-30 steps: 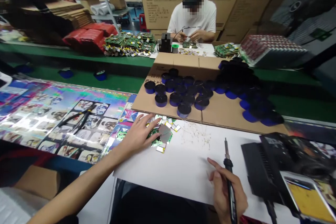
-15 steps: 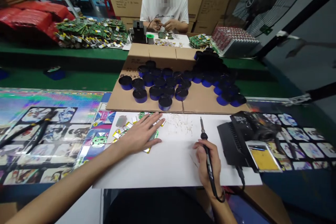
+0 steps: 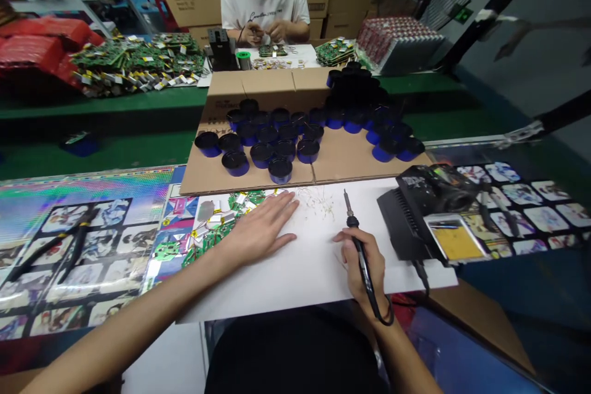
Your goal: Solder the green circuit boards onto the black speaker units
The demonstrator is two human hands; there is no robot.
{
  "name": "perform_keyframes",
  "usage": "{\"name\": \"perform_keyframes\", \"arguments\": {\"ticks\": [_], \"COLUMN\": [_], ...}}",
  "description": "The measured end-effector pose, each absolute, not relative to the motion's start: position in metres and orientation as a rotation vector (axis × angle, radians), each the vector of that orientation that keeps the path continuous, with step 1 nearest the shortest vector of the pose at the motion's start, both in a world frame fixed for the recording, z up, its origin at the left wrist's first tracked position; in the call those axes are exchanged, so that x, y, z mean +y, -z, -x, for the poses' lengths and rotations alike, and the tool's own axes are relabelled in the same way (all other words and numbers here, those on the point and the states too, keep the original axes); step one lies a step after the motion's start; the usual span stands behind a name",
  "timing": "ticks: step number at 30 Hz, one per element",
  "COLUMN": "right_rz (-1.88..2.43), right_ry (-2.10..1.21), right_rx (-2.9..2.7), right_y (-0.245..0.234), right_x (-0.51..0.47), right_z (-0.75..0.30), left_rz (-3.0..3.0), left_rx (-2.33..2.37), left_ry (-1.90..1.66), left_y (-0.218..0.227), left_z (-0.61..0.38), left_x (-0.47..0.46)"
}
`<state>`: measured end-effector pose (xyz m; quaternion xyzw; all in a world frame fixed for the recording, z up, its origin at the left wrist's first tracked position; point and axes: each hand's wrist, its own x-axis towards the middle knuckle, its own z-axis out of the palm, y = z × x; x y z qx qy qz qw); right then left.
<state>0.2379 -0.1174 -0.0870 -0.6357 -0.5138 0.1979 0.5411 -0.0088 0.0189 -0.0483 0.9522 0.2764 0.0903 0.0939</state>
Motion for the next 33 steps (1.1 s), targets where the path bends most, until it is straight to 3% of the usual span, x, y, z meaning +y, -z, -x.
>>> {"name": "perform_keyframes", "arguments": {"ticks": [6, 16, 24, 33], "right_rz": [1.478, 1.444, 1.476, 1.415], "right_ry": [-0.467, -0.389, -0.356, -0.403], "right_rx": [-1.198, -1.226, -1.396, -1.074], "right_y": [0.083, 0.085, 0.081, 0.088], "right_x": [-0.119, -0.119, -0.113, -0.121], "right_z": [-0.237, -0.240, -0.240, -0.253], "left_rz": [-2.781, -2.758, -2.785, -2.841], "left_rx": [0.911, 0.674, 0.930, 1.072], "left_ry": [-0.160, -0.148, -0.145, -0.368], "left_y": [0.062, 0.052, 0.046, 0.038], "left_z": [-0.046, -0.047, 0.007, 0.046], "left_x": [0.031, 0.001, 0.023, 0.027]}}
